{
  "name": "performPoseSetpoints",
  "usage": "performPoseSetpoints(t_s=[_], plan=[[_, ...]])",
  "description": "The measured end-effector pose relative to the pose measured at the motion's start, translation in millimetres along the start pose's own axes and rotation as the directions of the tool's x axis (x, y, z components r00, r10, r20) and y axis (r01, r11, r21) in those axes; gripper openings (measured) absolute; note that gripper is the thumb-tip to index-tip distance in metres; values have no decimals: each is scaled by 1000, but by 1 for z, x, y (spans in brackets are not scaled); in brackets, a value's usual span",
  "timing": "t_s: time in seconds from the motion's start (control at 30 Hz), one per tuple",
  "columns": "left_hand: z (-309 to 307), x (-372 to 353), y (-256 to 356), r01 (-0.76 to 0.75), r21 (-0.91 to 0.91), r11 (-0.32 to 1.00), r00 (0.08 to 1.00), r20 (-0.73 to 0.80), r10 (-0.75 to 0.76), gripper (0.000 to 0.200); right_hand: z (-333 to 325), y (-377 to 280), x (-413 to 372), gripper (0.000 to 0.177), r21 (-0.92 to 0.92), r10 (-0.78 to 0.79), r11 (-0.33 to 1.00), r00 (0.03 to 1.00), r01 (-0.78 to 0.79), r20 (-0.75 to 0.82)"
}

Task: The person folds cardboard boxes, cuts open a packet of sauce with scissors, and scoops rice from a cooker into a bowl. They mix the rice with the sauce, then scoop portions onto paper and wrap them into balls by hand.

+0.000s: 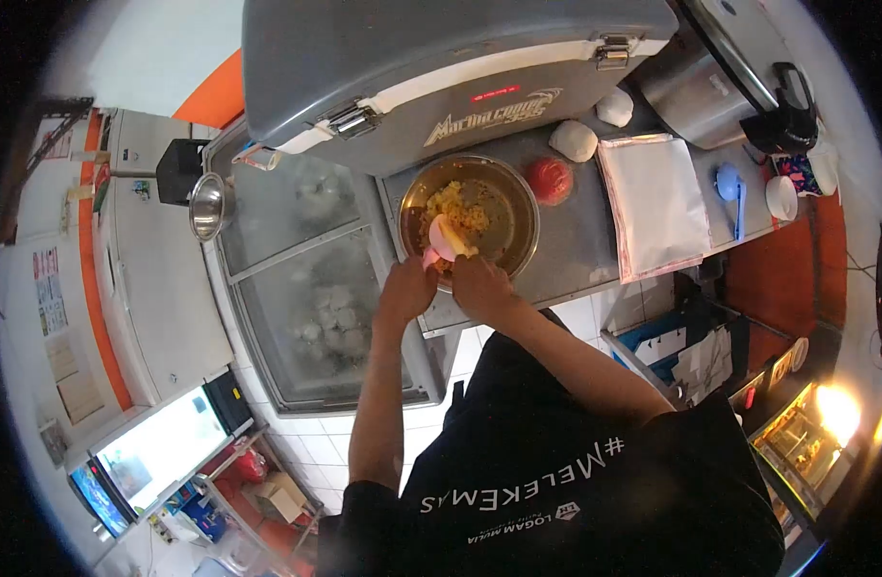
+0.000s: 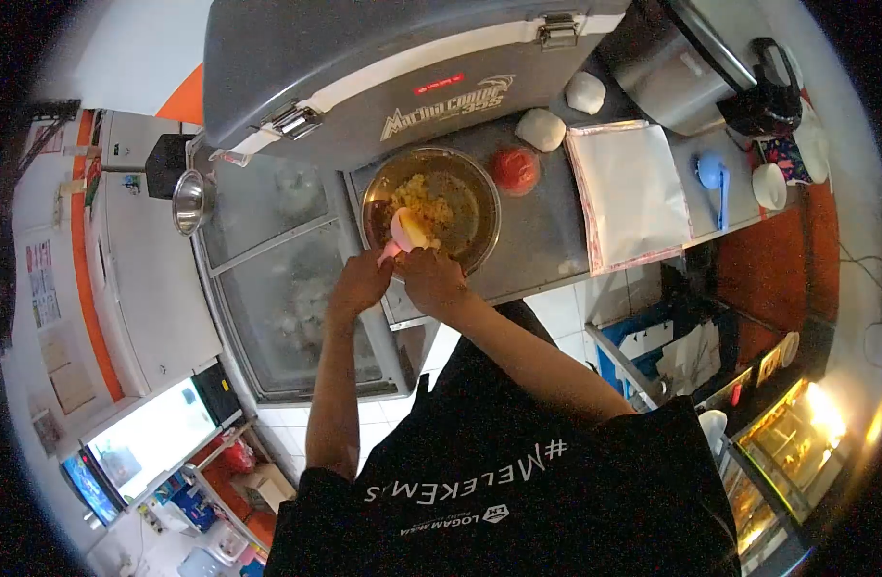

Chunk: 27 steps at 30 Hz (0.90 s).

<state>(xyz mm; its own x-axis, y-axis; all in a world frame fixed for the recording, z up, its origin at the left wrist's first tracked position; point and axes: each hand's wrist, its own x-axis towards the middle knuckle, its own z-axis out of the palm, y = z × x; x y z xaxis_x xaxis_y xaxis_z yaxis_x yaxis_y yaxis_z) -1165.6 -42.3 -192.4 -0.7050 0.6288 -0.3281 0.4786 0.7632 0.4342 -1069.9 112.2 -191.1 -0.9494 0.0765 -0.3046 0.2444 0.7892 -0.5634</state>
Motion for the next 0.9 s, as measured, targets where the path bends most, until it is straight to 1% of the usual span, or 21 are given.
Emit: performPoseSetpoints(t_s=[0.03,0.07,0.1,0.13,0.17,0.23,0.27,0.33,0.37,0.43,0.47,0.53,0.57,0.63,0.67,0.7,0.73,0.77,0.87,0.9], plan=[[5,-5,0,23,-29,999,999,-47,-24,29,6,7,1,21,-17,-40,999,999,40,21],[6,-12,-4,128,-173,977,992,14,-127,32,11,16,1,21,-34,-77,996,996,78,42],[7,-18,-9,232,-309,922,973,88,-215,35,3,25,-2,22,-39,-117,992,993,118,29],[9,-24,-12,335,-431,838,942,173,-288,39,-13,35,-3,22,-46,-159,986,987,159,15],[14,-32,-15,328,-501,801,944,138,-301,43,-30,44,-1,22,-54,-205,977,979,205,4],[26,-53,-20,313,-630,710,936,78,-343,51,-83,44,2,22,-6,-38,999,999,38,-28],[21,-58,-16,334,-664,669,925,94,-368,50,-99,43,9,23,24,49,999,998,-48,-41],[4,-69,-3,373,-714,593,905,137,-404,49,-86,56,45,22,-222,6,975,1000,-1,22],[13,-70,-7,323,-767,555,908,85,-410,49,-70,63,55,22,-339,-6,941,999,23,53],[34,-67,-16,200,-857,475,905,-23,-424,50,-11,69,51,22,-449,-261,862,965,237,10],[35,-64,-14,188,-898,397,903,-1,-429,50,8,67,44,22,-506,-386,796,922,333,0],[35,-58,-11,161,-961,225,896,47,-441,53,0,50,16,23,-324,-259,906,962,271,81],[35,-58,-10,146,-965,218,903,40,-428,54,-9,43,9,23,-235,-199,945,971,226,133],[30,-55,-5,123,-971,204,920,35,-390,56,-29,44,26,24,-202,-134,969,990,141,51],[33,-55,-4,126,-974,190,913,39,-405,56,-37,45,35,25,-182,-95,979,995,94,4],[36,-56,-3,126,-976,179,907,40,-419,56,-23,52,45,24,-222,-152,963,988,155,28],[39,-57,-3,125,-978,168,900,40,-434,56,7,66,59,24,-259,-210,941,976,217,56],[42,-58,-4,83,-987,141,910,17,-414,62,23,74,66,24,-291,-266,915,960,280,86],[42,-58,1,76,-979,191,903,-14,-428,61,1,54,15,23,-383,-340,806,882,452,325],[45,-59,2,57,-982,180,902,-27,-430,61,-24,47,11,23,-391,-303,832,913,394,274]])
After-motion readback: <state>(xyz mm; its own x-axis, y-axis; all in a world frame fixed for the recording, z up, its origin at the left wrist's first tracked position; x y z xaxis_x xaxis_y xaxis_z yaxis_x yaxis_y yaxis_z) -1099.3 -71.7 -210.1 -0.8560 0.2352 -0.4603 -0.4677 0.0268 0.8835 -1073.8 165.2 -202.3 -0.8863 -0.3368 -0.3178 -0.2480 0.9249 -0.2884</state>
